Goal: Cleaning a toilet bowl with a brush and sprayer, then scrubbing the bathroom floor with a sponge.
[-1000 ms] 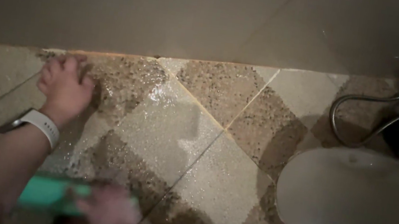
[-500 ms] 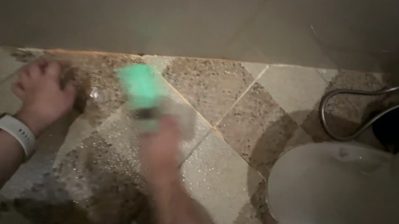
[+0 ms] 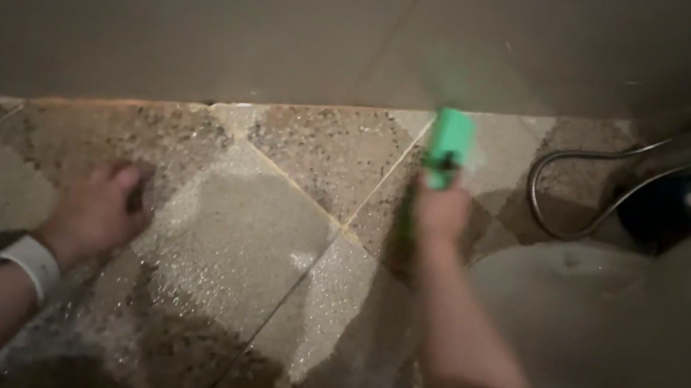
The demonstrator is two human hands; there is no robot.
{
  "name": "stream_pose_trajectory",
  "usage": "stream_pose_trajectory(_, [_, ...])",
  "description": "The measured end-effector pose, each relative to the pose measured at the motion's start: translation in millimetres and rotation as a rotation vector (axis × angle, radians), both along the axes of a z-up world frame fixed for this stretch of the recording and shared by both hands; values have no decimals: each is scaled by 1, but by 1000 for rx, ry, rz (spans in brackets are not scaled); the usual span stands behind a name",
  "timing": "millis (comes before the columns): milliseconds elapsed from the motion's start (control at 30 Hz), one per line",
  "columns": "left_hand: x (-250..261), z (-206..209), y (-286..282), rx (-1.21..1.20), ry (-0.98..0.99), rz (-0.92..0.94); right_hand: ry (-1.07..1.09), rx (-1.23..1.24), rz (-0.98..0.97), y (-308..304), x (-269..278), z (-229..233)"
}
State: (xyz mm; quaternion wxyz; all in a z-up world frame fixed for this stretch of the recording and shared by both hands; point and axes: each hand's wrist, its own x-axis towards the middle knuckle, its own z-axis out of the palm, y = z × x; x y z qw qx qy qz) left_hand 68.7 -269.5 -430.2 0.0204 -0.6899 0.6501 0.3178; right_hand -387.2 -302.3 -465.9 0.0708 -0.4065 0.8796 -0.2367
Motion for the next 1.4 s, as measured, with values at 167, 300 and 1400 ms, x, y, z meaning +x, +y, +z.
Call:
stream_pose_trajectory(167, [-6,-63,2,137,-113,66,-424,131,328,66,209,77])
stream_pose_trajectory(300, [-7,-74,15,-121,-251,-12,-188,338,669,43,172,72])
stream_pose_trajectory(1400, [19,-125,12,-171,-291,-71,-86,233,-367,20,-47,57])
